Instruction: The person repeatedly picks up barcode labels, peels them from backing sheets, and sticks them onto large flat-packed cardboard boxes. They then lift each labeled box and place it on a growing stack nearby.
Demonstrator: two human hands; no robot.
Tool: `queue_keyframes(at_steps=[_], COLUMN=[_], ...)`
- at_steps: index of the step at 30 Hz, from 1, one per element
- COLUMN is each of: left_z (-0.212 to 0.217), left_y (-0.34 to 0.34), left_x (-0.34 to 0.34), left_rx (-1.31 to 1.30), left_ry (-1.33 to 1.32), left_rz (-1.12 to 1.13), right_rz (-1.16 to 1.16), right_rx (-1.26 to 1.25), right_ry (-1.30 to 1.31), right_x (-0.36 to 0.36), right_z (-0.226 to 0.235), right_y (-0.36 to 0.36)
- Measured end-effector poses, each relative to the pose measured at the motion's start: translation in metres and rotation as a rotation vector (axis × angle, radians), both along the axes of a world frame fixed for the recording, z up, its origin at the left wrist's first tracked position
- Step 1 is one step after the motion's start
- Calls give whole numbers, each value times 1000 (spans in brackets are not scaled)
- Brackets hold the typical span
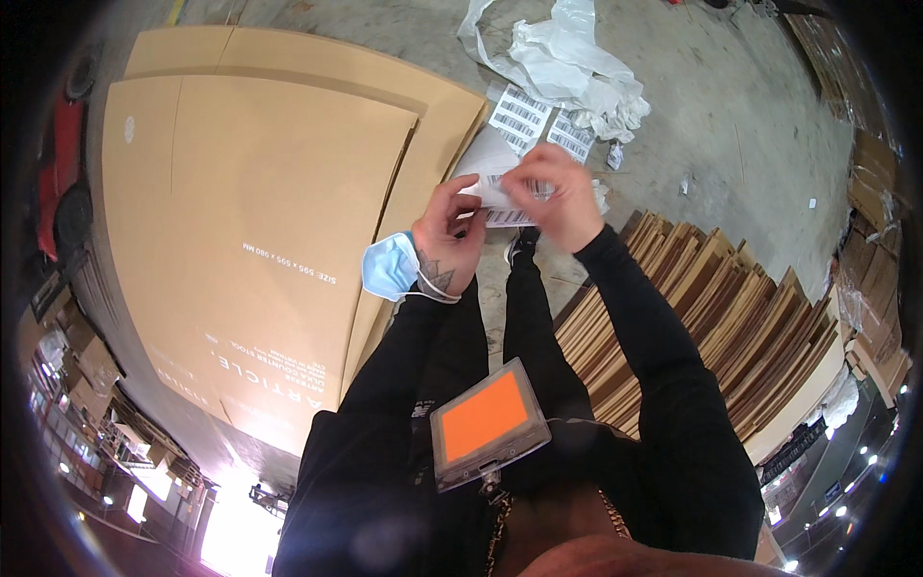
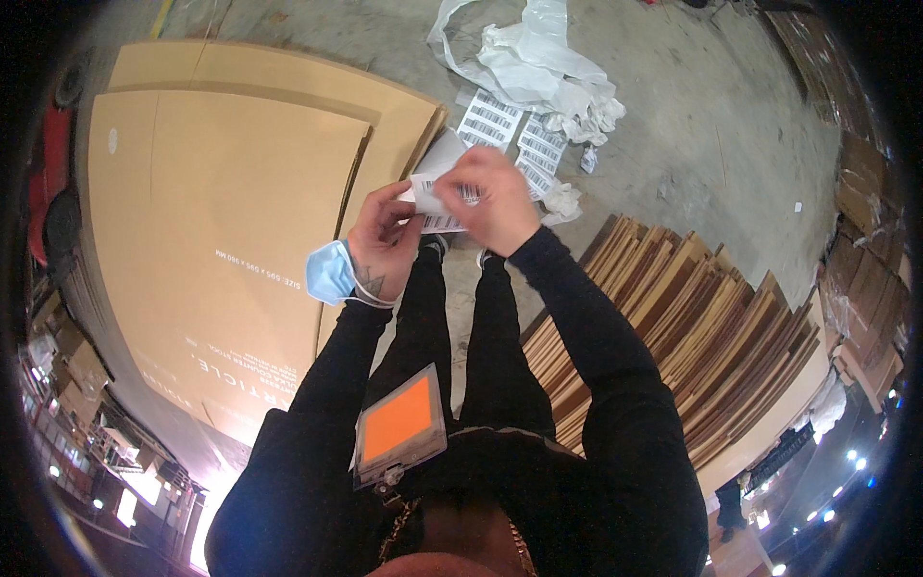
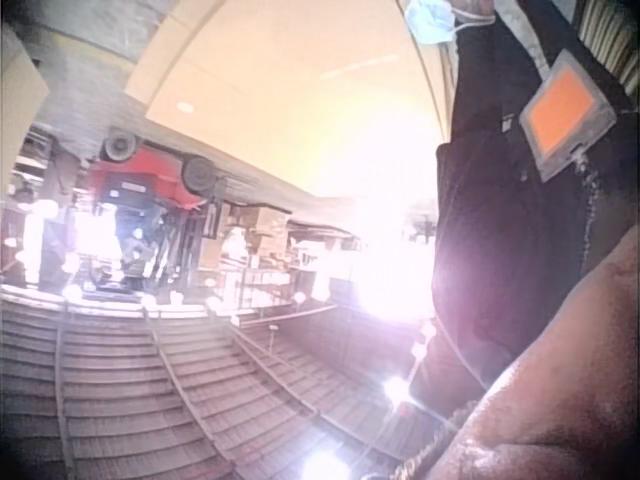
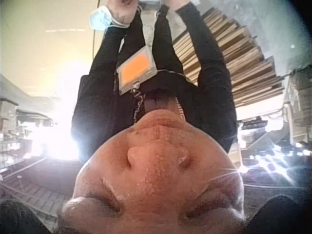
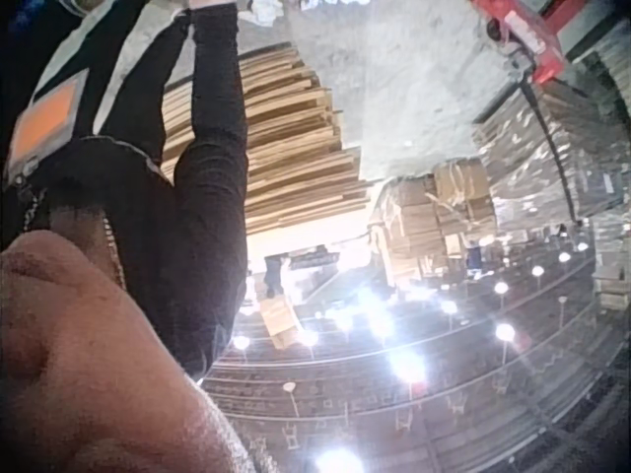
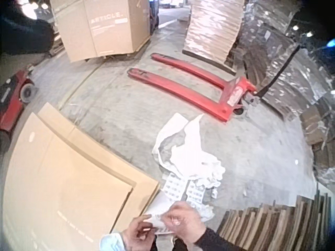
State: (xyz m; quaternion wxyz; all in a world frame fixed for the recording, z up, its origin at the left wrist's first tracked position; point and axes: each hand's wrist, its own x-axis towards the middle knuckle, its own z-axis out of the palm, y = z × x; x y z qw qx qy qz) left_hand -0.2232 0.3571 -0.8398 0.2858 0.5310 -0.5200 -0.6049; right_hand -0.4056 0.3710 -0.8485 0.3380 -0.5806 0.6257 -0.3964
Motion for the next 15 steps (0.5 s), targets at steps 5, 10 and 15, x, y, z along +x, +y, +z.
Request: queue_keyframes(at_steps=[5, 10, 15], left_z=[-19, -37, -38], left_y=[-3, 0, 3], left_x=[13, 20, 14], left_rx=[106, 245, 312], left_ry=[179, 285, 277], left_rz=[254, 397, 394], right_rz=[-801, -1269, -1150], right_rx=[177, 60, -41], right_ry=[-810, -1200, -1268], right_x=[-123, -189, -158], right_z=[-32, -56, -62], right_y=[0, 22, 37])
